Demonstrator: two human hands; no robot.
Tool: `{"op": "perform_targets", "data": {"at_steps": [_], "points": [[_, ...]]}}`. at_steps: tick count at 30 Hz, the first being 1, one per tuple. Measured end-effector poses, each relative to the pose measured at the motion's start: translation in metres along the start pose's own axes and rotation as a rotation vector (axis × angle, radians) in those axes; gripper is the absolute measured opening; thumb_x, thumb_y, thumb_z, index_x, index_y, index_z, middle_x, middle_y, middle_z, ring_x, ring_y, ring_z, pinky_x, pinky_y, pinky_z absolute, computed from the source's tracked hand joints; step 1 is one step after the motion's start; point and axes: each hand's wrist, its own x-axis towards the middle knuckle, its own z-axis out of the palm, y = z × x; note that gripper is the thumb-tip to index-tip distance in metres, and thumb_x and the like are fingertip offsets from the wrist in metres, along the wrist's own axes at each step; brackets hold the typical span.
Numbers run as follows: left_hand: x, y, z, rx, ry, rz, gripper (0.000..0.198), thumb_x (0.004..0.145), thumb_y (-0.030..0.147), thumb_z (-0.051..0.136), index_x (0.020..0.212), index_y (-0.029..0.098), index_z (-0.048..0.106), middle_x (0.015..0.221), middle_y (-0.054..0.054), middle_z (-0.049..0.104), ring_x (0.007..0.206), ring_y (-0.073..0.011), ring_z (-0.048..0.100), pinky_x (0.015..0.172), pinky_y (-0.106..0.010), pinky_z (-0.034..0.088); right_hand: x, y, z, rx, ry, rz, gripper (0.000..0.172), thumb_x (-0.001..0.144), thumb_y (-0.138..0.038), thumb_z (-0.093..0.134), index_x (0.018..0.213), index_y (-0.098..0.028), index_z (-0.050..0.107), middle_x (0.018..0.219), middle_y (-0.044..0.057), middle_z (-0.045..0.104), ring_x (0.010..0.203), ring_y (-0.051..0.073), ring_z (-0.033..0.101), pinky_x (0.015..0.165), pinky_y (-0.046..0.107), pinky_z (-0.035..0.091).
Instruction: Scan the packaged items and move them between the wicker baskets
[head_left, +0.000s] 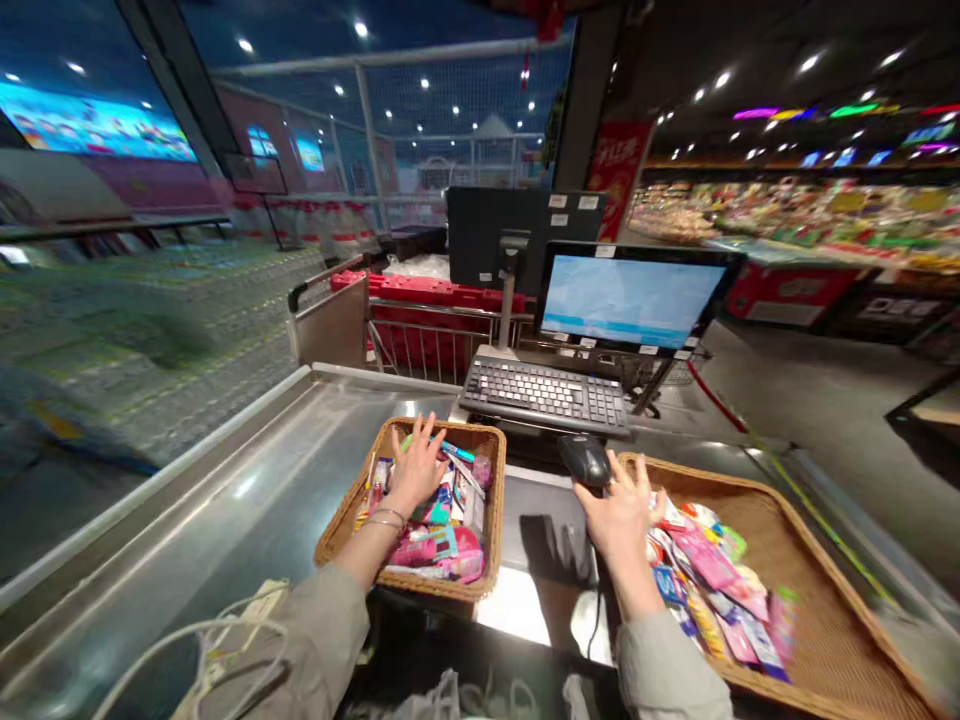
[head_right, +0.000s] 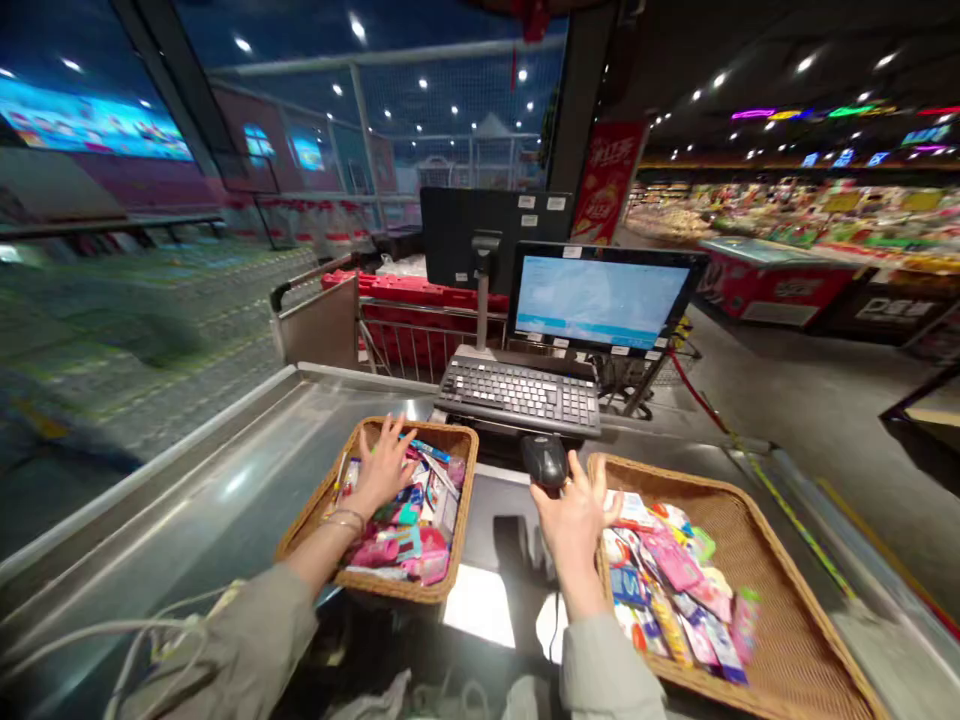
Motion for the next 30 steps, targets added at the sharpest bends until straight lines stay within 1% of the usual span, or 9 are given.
{"op": "perform_targets", "data": {"at_steps": [4, 8, 13, 18, 23, 30], "points": [[-0.009, -0.014, -0.005, 0.001, -0.007, -0.017, 0.051, 0.089, 0.036, 0.052, 0.138, 0.022, 0.052, 0.161, -0.01, 0.02, 0.149, -0.0325, 0.015, 0.115, -0.068, -0.002, -0.003, -0.008, 0.005, 0.007, -0.042, -0.027, 0.042, 0.081, -0.052, 0.048, 0.092, -0.023, 0.075, 0.131, 0.008, 0.063, 0.14, 0.033, 0.03, 0.109, 0.061, 0.014], [-0.017, -0.026, -0.007, 0.01, -0.045, -0.029, 0.05, 0.088, 0.035, 0.053, 0.136, 0.023, 0.054, 0.161, -0.01, 0.02, 0.149, -0.0345, 0.016, 0.114, -0.069, -0.002, -0.006, -0.016, 0.006, 0.025, -0.066, -0.04, 0.042, 0.082, -0.051, 0.046, 0.09, -0.022, 0.075, 0.131, 0.009, 0.062, 0.14, 0.034, 0.028, 0.108, 0.063, 0.013], [-0.026, -0.037, -0.005, 0.033, -0.086, -0.049, 0.05, 0.087, 0.03, 0.054, 0.136, 0.024, 0.053, 0.161, -0.01, 0.021, 0.149, -0.0339, 0.014, 0.114, -0.069, -0.005, -0.008, -0.023, 0.005, 0.013, -0.064, -0.078, 0.044, 0.083, -0.053, 0.045, 0.087, -0.021, 0.075, 0.131, 0.011, 0.062, 0.139, 0.033, 0.029, 0.108, 0.061, 0.012], [-0.033, -0.044, -0.009, 0.055, -0.126, -0.077, 0.049, 0.086, 0.029, 0.053, 0.135, 0.023, 0.055, 0.161, -0.011, 0.023, 0.149, -0.033, 0.014, 0.113, -0.069, -0.009, -0.008, -0.028, 0.008, 0.033, -0.06, -0.06, 0.044, 0.082, -0.053, 0.045, 0.086, -0.021, 0.074, 0.129, 0.011, 0.063, 0.139, 0.033, 0.029, 0.108, 0.061, 0.011], [-0.037, -0.051, -0.014, 0.076, -0.159, -0.116, 0.051, 0.085, 0.034, 0.055, 0.134, 0.021, 0.055, 0.16, -0.013, 0.024, 0.149, -0.0354, 0.012, 0.113, -0.069, -0.008, -0.008, -0.028, 0.011, 0.041, -0.08, -0.059, 0.041, 0.08, -0.052, 0.047, 0.088, -0.022, 0.074, 0.13, 0.009, 0.063, 0.14, 0.032, 0.028, 0.109, 0.061, 0.011], [-0.042, -0.064, -0.012, 0.113, -0.222, -0.126, 0.054, 0.083, 0.043, 0.058, 0.132, 0.019, 0.058, 0.16, -0.014, 0.024, 0.149, -0.0362, 0.009, 0.112, -0.07, -0.008, -0.008, -0.027, 0.017, 0.058, -0.063, -0.065, 0.04, 0.079, -0.052, 0.047, 0.085, -0.023, 0.074, 0.13, 0.008, 0.063, 0.14, 0.033, 0.03, 0.109, 0.063, 0.011]]}}
